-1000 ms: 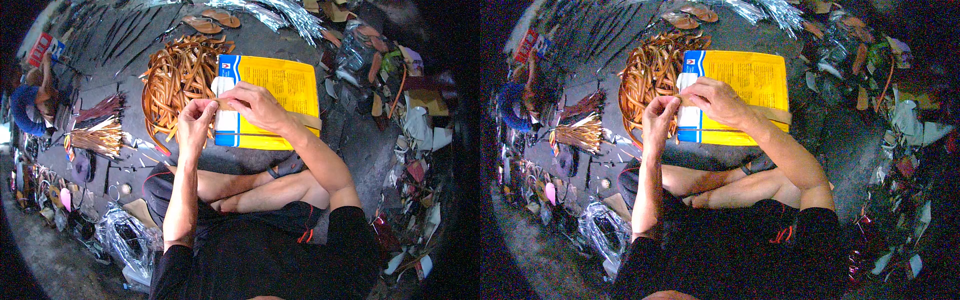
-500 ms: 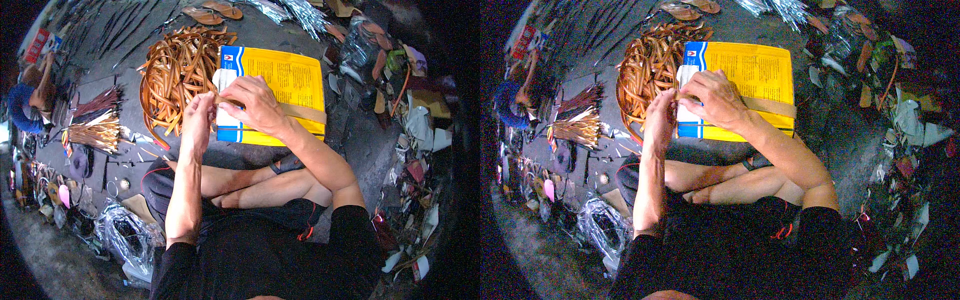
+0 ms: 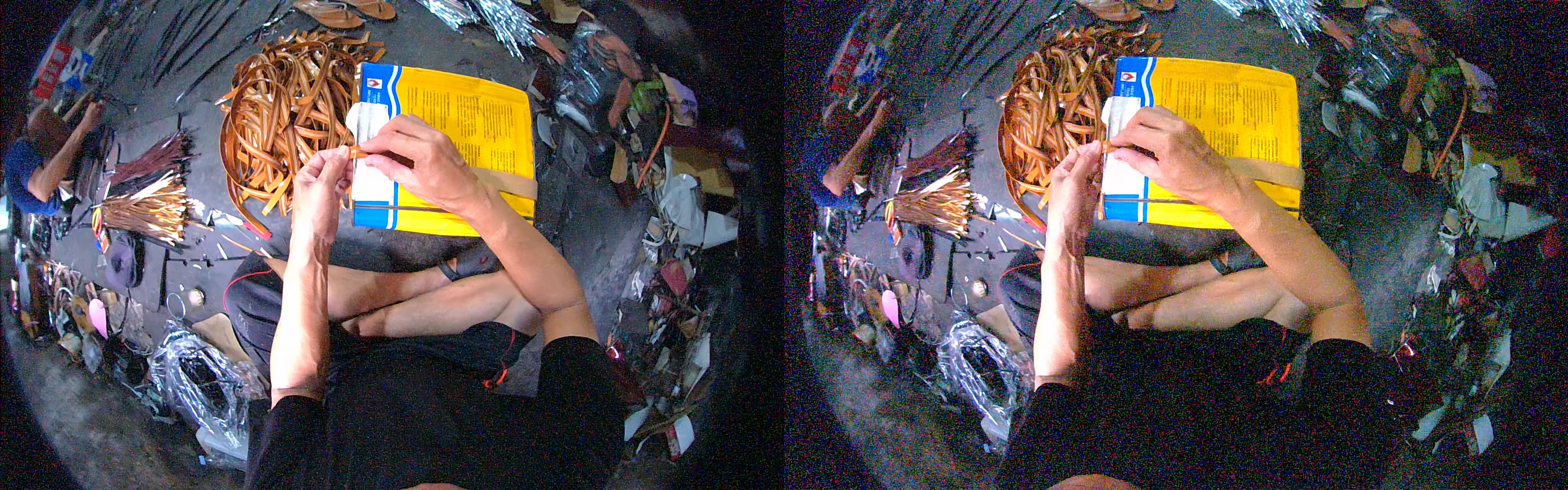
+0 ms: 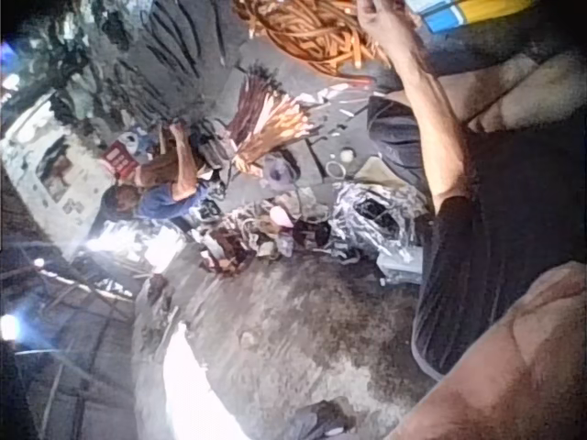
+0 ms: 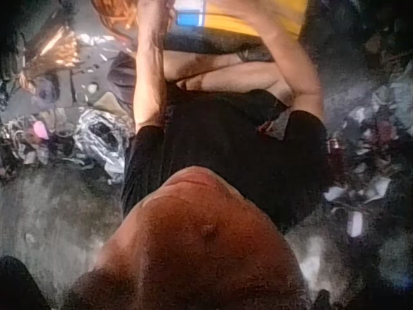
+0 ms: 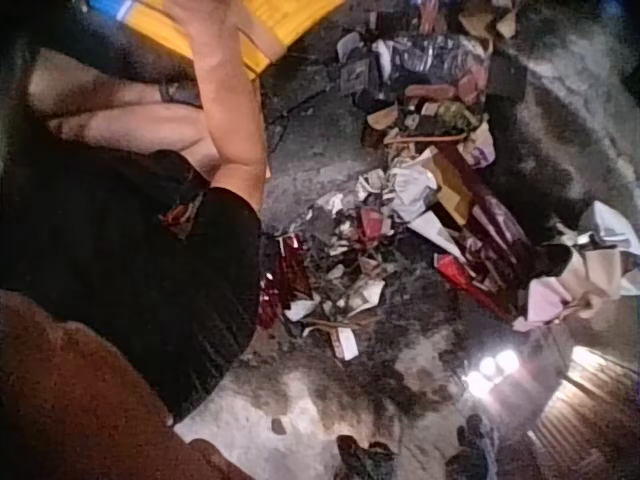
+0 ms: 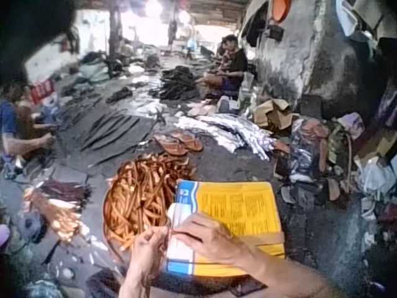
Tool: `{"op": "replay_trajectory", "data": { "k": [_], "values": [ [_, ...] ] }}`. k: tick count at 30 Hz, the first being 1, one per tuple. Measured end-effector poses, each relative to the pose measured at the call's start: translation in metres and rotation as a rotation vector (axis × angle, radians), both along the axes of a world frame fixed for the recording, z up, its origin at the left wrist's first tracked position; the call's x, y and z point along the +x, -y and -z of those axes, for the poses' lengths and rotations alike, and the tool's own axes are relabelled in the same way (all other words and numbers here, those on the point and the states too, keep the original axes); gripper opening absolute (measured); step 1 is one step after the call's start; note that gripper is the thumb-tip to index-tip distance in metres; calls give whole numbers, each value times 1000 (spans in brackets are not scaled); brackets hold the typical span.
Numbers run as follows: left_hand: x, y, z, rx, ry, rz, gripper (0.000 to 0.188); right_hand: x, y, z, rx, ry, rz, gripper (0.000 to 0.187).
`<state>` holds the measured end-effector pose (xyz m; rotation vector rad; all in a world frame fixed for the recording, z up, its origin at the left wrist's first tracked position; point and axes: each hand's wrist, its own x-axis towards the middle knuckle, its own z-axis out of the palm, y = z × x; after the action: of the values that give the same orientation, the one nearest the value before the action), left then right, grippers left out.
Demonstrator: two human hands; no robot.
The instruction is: The person sits cross-legged on the floor and repeatedly peels thin strips from a long piece of brown leather using both hands. The peeled strips are placed in a pile on the floor. The person occasionally pauses to adjust the leather or pick up a tool.
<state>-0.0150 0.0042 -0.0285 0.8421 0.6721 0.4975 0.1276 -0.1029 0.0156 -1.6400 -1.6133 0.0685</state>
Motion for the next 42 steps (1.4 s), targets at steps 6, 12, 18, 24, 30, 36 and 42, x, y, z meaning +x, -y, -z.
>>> {"op": "replay_trajectory", "data": {
  "k": [6,12,18,24,30,36,42],
  "values": [
    [-6,-11,28,-47,5,0,15,1,3,-1,-37,-15,2,16],
    [-11,-22,44,-42,-33,-48,14,1,5,2,-45,-23,4,17],
    [-33,-52,97,-49,-54,-69,14,0,2,0,-27,-30,8,13],
    [-29,-28,61,-866,566,-224,33,-2,-1,-2,17,72,32,16],
    [0,5,6,-45,51,-72,20,-5,-3,5,30,5,19,12],
    [-3,-8,33,-214,34,-115,14,-2,-2,7,39,2,-3,11],
    [-15,-42,63,-164,-58,-44,15,-2,0,5,33,11,-3,11]
  ]
}}
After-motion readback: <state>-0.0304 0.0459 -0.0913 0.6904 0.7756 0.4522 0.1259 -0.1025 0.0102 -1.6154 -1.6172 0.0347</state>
